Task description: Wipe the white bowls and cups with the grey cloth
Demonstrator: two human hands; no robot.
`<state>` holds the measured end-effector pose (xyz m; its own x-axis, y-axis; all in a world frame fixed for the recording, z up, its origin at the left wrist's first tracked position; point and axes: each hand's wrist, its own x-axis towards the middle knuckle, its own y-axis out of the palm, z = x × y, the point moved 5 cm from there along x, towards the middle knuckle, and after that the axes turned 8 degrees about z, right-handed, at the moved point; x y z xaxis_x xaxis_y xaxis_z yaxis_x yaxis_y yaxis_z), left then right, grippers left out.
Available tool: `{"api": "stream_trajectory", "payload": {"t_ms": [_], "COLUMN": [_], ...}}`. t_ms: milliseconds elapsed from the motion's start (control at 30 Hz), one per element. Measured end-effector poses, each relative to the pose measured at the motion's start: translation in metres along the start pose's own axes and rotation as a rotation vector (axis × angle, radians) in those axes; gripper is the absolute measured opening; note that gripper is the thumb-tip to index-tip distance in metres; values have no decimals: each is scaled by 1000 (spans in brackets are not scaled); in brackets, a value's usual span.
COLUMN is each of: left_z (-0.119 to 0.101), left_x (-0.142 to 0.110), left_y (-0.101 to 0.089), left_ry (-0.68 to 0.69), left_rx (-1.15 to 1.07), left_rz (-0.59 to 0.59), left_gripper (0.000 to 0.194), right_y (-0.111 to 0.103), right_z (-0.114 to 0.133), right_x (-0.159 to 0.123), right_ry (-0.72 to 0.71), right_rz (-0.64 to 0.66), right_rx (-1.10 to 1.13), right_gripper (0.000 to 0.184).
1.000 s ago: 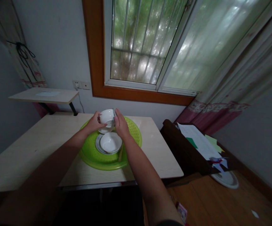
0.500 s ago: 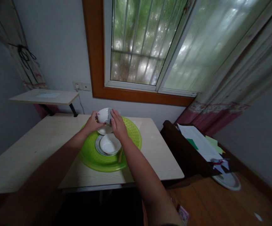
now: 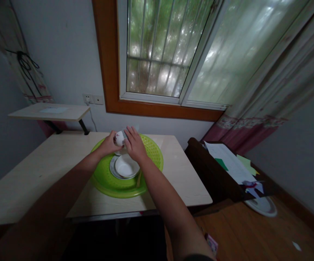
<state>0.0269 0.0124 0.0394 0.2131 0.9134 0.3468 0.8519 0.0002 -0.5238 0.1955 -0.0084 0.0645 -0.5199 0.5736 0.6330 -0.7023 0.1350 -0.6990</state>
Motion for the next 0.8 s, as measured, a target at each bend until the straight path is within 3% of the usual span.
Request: {"api": "stream_trajectory", "payload": {"t_ms": [100, 200, 433, 533, 667, 800], "left_z": [2, 9, 27, 32, 35, 34], "left_x": [0, 2, 9, 12, 14, 12], "left_y": [-3, -10, -23, -19, -7, -3], "left_ry": [18, -6, -11, -4, -9, -29], "left_rx": [-50, -113, -318, -361, -390, -433], "left_rz": [-45, -132, -346, -311, -155, -84], "left_gripper": [54, 56, 64, 66, 67, 69], "right_y": [1, 0, -2, 5, 13, 15], "right_z": [19, 26, -3, -21, -40, -45], "right_x": [2, 2, 0, -2, -6, -7], "right_ry": [-95, -132, 20, 136, 292, 342], "right_rz": [87, 87, -63, -122, -152, -155], "right_rx": [-92, -83, 196, 341, 486, 477], "right_gripper": [45, 44, 50, 60, 70, 74]}}
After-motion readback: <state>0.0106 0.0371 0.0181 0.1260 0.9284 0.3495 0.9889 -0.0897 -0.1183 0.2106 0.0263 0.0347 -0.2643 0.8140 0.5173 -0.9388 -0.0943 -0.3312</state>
